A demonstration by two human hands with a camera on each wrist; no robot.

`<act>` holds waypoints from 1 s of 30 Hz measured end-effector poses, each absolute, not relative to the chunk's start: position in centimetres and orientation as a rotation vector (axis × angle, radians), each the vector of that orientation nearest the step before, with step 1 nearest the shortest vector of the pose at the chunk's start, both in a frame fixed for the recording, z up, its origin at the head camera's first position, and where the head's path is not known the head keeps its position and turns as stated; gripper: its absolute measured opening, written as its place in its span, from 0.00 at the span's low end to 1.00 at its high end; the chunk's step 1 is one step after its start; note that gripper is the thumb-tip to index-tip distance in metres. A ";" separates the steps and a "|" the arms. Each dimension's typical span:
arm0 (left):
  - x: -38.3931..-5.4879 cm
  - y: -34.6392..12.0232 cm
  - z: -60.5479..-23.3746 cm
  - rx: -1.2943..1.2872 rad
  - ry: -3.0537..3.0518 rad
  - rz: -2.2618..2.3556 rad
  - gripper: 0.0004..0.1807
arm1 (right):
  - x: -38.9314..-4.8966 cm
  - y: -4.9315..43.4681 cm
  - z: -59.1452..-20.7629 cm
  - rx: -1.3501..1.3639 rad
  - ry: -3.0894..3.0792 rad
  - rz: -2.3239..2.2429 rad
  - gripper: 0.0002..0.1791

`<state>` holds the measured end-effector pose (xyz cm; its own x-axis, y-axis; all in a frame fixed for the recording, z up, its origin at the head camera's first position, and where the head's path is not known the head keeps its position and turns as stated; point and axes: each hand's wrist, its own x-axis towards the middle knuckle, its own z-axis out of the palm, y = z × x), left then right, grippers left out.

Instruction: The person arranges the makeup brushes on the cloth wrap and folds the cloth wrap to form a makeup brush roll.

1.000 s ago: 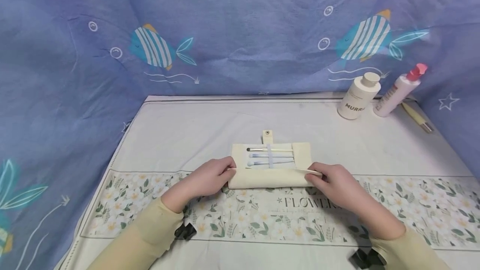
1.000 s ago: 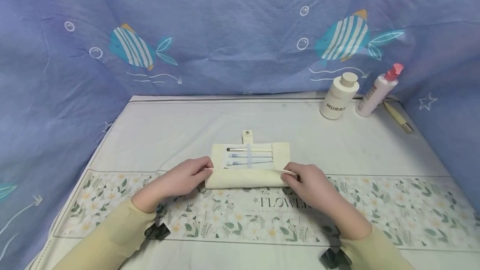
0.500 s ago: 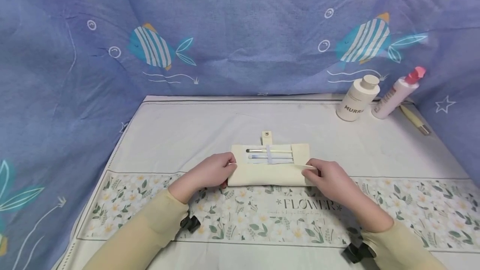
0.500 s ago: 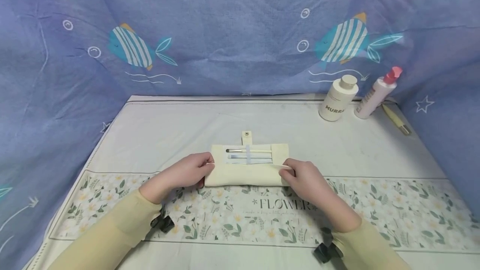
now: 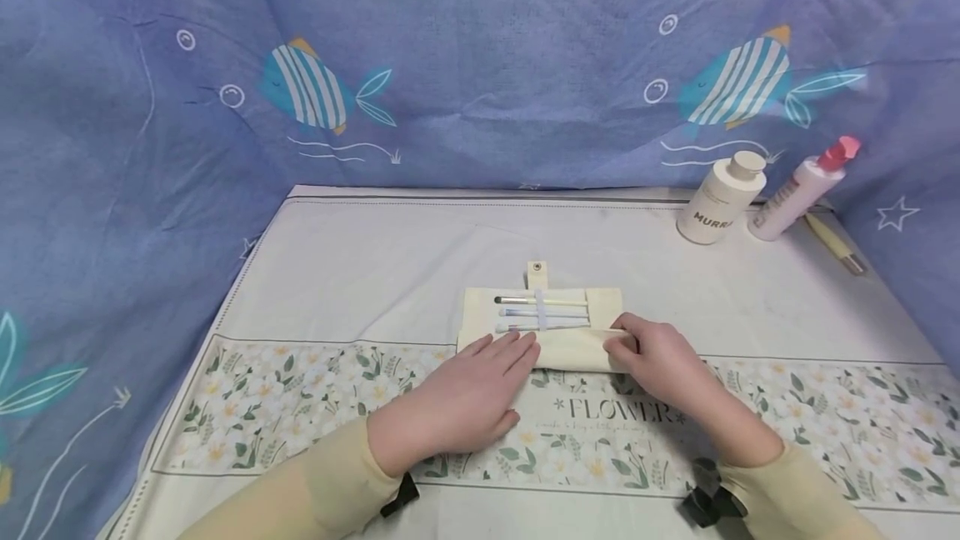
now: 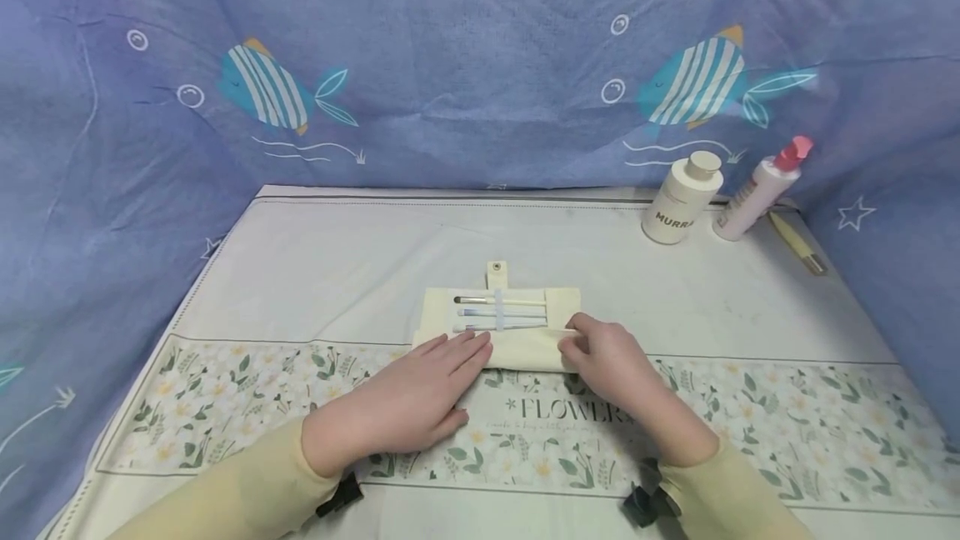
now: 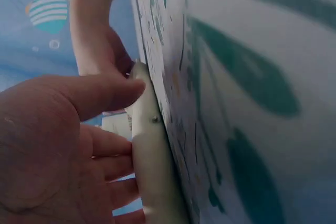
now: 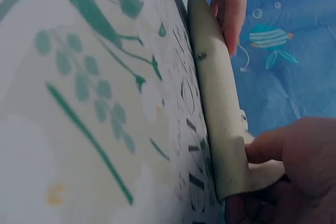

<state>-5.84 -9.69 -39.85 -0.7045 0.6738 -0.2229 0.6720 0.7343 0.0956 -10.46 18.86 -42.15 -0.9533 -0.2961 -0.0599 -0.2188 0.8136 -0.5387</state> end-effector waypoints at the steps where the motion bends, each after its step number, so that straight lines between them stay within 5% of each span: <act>1: -5.8 -9.6 -39.9 1.061 2.681 -0.003 0.44 | -10.4 18.7 -42.2 -0.430 2.901 -0.808 0.06; 4: -5.9 -9.5 -40.0 1.053 2.661 -0.011 0.46 | -10.2 18.2 -42.2 -0.555 3.097 -0.771 0.13; 9: -6.4 -9.4 -40.0 1.040 2.639 -0.003 0.48 | -10.3 16.8 -41.9 -0.769 3.235 -0.734 0.09; 30: -6.7 -9.3 -39.7 1.004 2.576 0.047 0.48 | -11.5 15.4 -42.9 -0.628 2.804 -0.810 0.10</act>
